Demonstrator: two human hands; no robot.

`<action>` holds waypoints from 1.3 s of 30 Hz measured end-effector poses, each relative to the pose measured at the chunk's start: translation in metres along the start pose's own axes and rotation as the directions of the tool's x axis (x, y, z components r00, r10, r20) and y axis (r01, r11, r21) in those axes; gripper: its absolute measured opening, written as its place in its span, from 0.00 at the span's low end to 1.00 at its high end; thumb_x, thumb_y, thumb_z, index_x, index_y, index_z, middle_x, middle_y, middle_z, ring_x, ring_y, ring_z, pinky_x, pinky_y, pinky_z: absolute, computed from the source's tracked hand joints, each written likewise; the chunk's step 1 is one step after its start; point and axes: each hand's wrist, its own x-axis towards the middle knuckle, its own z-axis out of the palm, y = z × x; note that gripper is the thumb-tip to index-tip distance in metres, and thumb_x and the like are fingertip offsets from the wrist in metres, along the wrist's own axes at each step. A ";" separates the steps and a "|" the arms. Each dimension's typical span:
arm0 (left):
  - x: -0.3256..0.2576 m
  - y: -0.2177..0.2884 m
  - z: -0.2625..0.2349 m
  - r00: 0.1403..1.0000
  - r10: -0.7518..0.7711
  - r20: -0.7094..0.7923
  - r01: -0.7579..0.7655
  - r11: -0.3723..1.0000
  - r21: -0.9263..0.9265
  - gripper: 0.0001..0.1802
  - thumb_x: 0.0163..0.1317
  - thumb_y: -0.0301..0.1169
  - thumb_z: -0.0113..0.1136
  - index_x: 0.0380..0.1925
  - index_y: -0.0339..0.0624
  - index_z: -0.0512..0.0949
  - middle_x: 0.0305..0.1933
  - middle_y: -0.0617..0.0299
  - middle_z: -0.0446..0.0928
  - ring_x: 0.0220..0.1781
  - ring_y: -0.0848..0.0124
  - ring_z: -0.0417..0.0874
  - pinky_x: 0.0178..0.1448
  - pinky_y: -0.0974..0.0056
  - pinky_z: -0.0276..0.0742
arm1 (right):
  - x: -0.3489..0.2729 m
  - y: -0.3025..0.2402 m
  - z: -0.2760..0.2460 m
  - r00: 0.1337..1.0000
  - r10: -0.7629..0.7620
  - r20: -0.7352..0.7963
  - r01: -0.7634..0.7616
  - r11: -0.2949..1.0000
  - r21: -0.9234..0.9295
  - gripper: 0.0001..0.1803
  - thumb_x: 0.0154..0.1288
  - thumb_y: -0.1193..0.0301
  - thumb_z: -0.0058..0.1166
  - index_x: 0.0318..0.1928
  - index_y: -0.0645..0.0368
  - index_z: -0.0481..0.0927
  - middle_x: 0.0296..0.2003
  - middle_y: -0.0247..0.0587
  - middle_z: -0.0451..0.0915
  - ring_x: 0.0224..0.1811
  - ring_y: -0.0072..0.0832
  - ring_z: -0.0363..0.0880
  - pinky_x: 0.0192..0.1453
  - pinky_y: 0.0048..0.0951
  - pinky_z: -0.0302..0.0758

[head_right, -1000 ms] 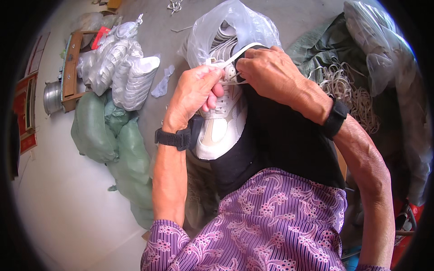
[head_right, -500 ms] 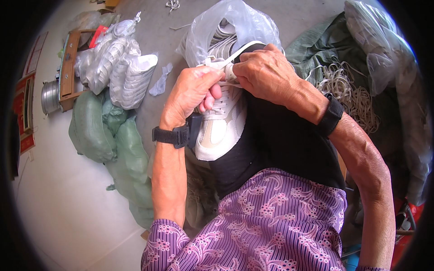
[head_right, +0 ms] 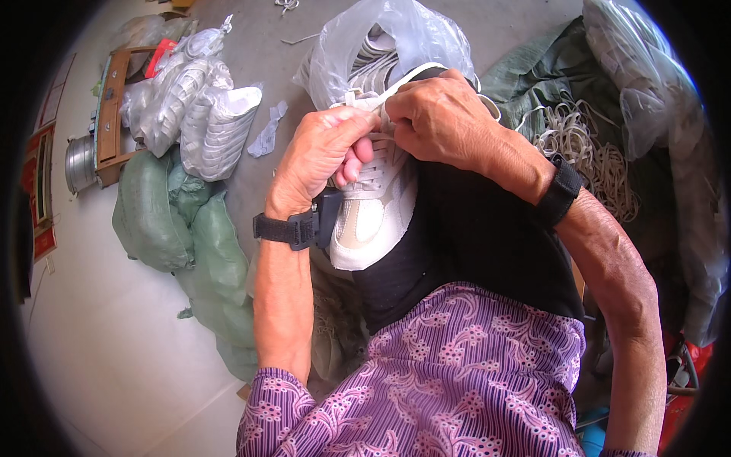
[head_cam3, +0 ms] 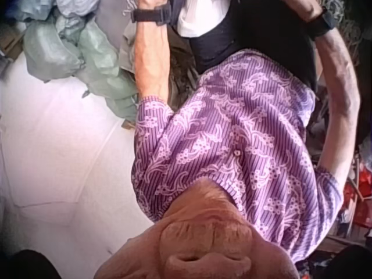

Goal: Lacing a pair of white athletic shoes in a workshop.

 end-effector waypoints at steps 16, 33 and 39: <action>0.011 0.015 0.001 0.997 -0.075 0.009 0.074 0.988 0.136 0.12 0.64 0.35 0.52 0.39 0.41 0.81 0.18 0.69 0.73 0.12 0.83 0.67 0.14 0.76 0.61 | -0.001 -0.004 -0.001 0.998 0.010 0.069 -0.005 0.997 -0.076 0.03 0.51 0.71 0.55 0.26 0.54 0.80 0.26 0.36 0.79 0.35 0.37 0.79 0.40 0.39 0.68; 0.011 0.007 -0.021 0.808 0.525 0.269 -0.522 0.422 0.741 0.13 0.54 0.35 0.55 0.24 0.34 0.74 0.15 0.56 0.70 0.19 0.50 0.69 0.29 0.53 0.70 | -0.009 -0.008 -0.002 0.997 0.070 0.041 -0.067 0.995 -0.069 0.06 0.54 0.67 0.57 0.33 0.53 0.81 0.32 0.32 0.77 0.43 0.34 0.75 0.46 0.40 0.65; -0.030 0.029 -0.043 0.936 0.333 -0.113 -0.214 0.796 0.566 0.10 0.61 0.34 0.55 0.30 0.39 0.76 0.20 0.69 0.72 0.21 0.82 0.70 0.22 0.72 0.67 | 0.005 -0.011 -0.003 0.995 0.072 -0.069 -0.064 0.993 0.104 0.07 0.59 0.68 0.55 0.36 0.56 0.79 0.34 0.38 0.77 0.41 0.43 0.76 0.41 0.40 0.70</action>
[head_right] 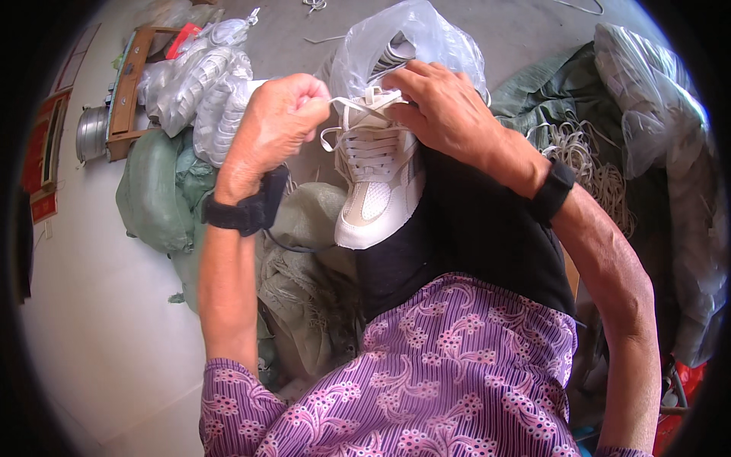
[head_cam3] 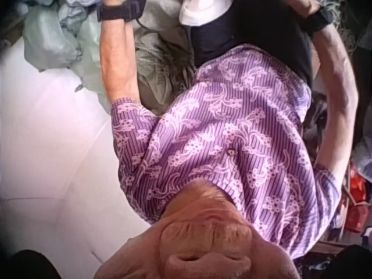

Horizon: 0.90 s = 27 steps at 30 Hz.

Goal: Lacing a pair of white athletic shoes in a workshop.

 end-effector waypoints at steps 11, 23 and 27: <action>-0.002 -0.021 0.083 0.991 0.060 -0.120 -0.065 0.997 -0.038 0.12 0.57 0.32 0.59 0.37 0.36 0.82 0.23 0.59 0.80 0.27 0.78 0.80 0.35 0.70 0.74 | 0.030 -0.012 -0.022 0.963 0.147 0.226 -0.257 0.748 0.612 0.20 0.69 0.54 0.49 0.35 0.60 0.79 0.28 0.24 0.73 0.35 0.13 0.67 0.45 0.20 0.66; 0.002 -0.003 0.080 0.988 0.095 0.119 -0.047 0.934 -0.355 0.11 0.56 0.31 0.59 0.31 0.32 0.81 0.24 0.65 0.77 0.29 0.80 0.74 0.35 0.72 0.71 | 0.025 0.012 -0.028 0.892 0.250 0.376 -0.451 0.522 0.724 0.21 0.73 0.54 0.41 0.29 0.56 0.73 0.28 0.28 0.73 0.34 0.16 0.73 0.46 0.25 0.74; 0.005 0.001 0.081 0.978 0.079 0.195 -0.007 0.937 -0.348 0.13 0.55 0.33 0.60 0.31 0.32 0.81 0.23 0.67 0.75 0.28 0.82 0.73 0.33 0.72 0.69 | 0.026 0.038 -0.088 0.794 0.552 0.255 -0.556 0.491 0.671 0.13 0.72 0.60 0.45 0.34 0.54 0.72 0.25 0.24 0.65 0.26 0.14 0.65 0.33 0.20 0.66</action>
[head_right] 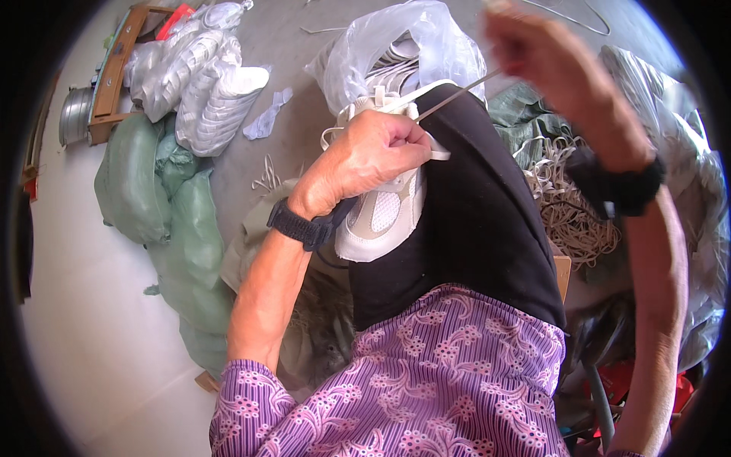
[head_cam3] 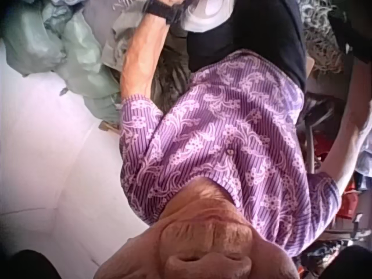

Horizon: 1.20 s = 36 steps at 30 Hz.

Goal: Lacing a pair of white athletic shoes in a workshop.

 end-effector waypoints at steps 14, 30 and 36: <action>-0.034 -0.044 -0.052 0.869 -0.069 -0.489 -0.005 0.989 -0.149 0.13 0.63 0.37 0.60 0.43 0.41 0.80 0.29 0.73 0.75 0.27 0.86 0.71 0.29 0.78 0.67 | 0.000 0.022 -0.035 0.884 -0.389 -0.260 0.080 0.673 -0.736 0.13 0.66 0.63 0.54 0.45 0.58 0.76 0.36 0.33 0.76 0.38 0.22 0.76 0.38 0.22 0.74; -0.036 -0.071 -0.038 0.834 0.039 -0.550 -0.154 0.974 -0.165 0.14 0.57 0.33 0.65 0.42 0.41 0.80 0.36 0.61 0.77 0.31 0.74 0.76 0.38 0.68 0.75 | 0.019 0.028 0.096 0.801 -0.364 0.475 0.590 0.345 -0.730 0.09 0.56 0.75 0.57 0.39 0.58 0.79 0.40 0.41 0.76 0.45 0.40 0.76 0.51 0.36 0.73; -0.030 -0.058 -0.037 0.815 0.175 -0.552 -0.224 0.974 -0.022 0.12 0.60 0.31 0.63 0.42 0.38 0.79 0.35 0.61 0.78 0.34 0.74 0.77 0.39 0.68 0.75 | 0.017 0.031 0.097 0.698 -0.365 0.616 0.688 0.104 -0.718 0.05 0.54 0.77 0.55 0.33 0.58 0.76 0.37 0.41 0.75 0.44 0.40 0.73 0.49 0.39 0.72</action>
